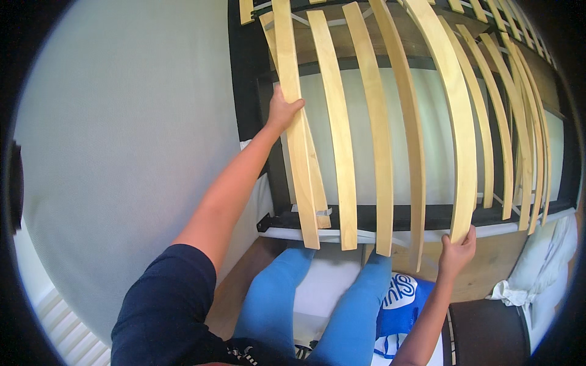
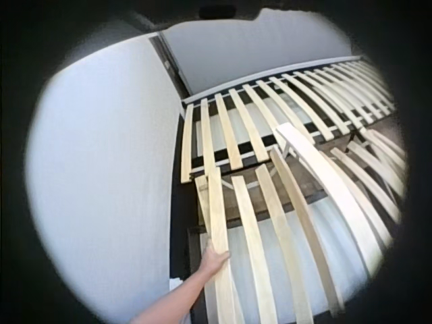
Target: The person places and adjusts wooden slats onto the bed frame, aligning them one by one to form the support structure. The person handles the slats by hand, positioning them between the frame rails.
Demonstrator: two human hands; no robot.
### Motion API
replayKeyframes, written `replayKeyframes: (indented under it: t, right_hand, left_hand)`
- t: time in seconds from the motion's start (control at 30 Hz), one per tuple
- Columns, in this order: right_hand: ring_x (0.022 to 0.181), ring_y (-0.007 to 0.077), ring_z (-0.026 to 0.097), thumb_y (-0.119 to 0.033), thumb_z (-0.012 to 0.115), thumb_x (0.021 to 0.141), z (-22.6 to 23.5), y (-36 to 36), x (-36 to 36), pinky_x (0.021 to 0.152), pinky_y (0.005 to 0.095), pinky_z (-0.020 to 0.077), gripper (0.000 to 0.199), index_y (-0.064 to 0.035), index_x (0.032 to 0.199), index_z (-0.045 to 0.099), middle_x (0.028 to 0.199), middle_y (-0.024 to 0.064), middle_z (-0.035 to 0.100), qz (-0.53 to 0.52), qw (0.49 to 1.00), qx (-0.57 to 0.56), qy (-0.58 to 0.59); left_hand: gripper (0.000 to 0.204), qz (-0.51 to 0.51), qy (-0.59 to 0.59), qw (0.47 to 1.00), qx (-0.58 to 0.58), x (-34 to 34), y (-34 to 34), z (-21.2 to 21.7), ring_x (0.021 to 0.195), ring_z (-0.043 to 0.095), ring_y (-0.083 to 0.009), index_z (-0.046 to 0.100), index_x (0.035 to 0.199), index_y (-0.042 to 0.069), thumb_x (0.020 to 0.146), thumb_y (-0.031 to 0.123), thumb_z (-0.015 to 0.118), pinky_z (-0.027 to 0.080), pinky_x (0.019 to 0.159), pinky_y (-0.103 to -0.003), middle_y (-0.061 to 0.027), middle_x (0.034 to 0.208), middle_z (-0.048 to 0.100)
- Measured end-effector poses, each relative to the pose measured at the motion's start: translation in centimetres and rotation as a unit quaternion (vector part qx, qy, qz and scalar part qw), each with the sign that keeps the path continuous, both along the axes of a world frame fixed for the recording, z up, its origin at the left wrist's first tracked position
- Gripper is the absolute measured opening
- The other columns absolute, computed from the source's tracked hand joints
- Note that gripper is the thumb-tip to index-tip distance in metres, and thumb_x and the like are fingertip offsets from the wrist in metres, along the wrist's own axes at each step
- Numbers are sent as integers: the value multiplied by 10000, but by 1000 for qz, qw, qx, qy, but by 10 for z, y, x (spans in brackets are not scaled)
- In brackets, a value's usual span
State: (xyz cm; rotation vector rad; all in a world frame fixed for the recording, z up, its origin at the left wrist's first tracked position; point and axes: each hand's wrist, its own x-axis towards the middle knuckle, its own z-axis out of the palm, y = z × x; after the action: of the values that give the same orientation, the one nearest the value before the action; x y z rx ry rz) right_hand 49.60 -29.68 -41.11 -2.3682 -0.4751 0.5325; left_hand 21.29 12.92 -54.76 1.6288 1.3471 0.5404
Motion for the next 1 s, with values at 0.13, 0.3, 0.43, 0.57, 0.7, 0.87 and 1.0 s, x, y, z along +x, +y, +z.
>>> replayKeyframes:
  t: [0.13,0.3,0.43,0.57,0.7,0.87,1.0]
  right_hand:
    - [797,135,483,51,620,621,7,11,-8,766,254,427,330,9,935,529,821,41,498,3,1000,30,8]
    - [809,140,492,40,625,621,-3,-1,-7,774,252,428,349,8,959,543,840,53,521,1,1000,7,23]
    - [824,149,506,33,628,622,-7,1,-13,791,258,434,382,9,998,559,864,66,547,12,1000,10,7]
    - [870,156,564,30,685,624,-18,-2,-11,812,282,453,427,10,1039,587,909,84,612,7,1000,21,11]
    - [874,181,598,3,712,617,-25,-7,-10,822,297,467,459,12,1061,597,934,93,643,-14,1000,-13,12]
    - [902,223,647,-54,750,603,-47,-2,-15,807,345,493,487,-4,1068,614,968,130,678,-41,999,-19,-29]
    - [812,316,669,-117,749,598,-39,29,-12,728,383,510,421,-44,996,632,884,151,687,-13,995,-99,-12]
  left_hand:
    - [555,0,57,998,7,11,12,-7,930,661,-336,444,1075,-26,677,201,758,523,829,-403,-216,985,657]
    - [591,-15,66,998,-10,26,30,-21,967,650,-362,433,1089,-29,675,225,769,518,851,-412,-238,1013,649]
    - [685,-15,117,993,7,27,32,-41,1040,624,-385,393,1153,-23,673,249,799,502,893,-430,-256,1081,632]
    - [774,-23,153,988,-11,23,36,-60,1016,638,-396,360,1210,-19,679,304,822,514,880,-435,-257,1083,644]
    - [771,-27,157,987,-15,40,28,-44,1031,633,-387,357,1211,-32,686,304,810,505,895,-419,-265,1099,636]
    - [760,-49,169,984,5,42,35,-44,1045,626,-388,343,1205,-38,713,306,807,492,913,-425,-263,1117,630]
    - [758,-52,194,979,-44,46,36,-38,1040,624,-402,291,1217,-48,748,291,781,494,910,-429,-289,1110,617]
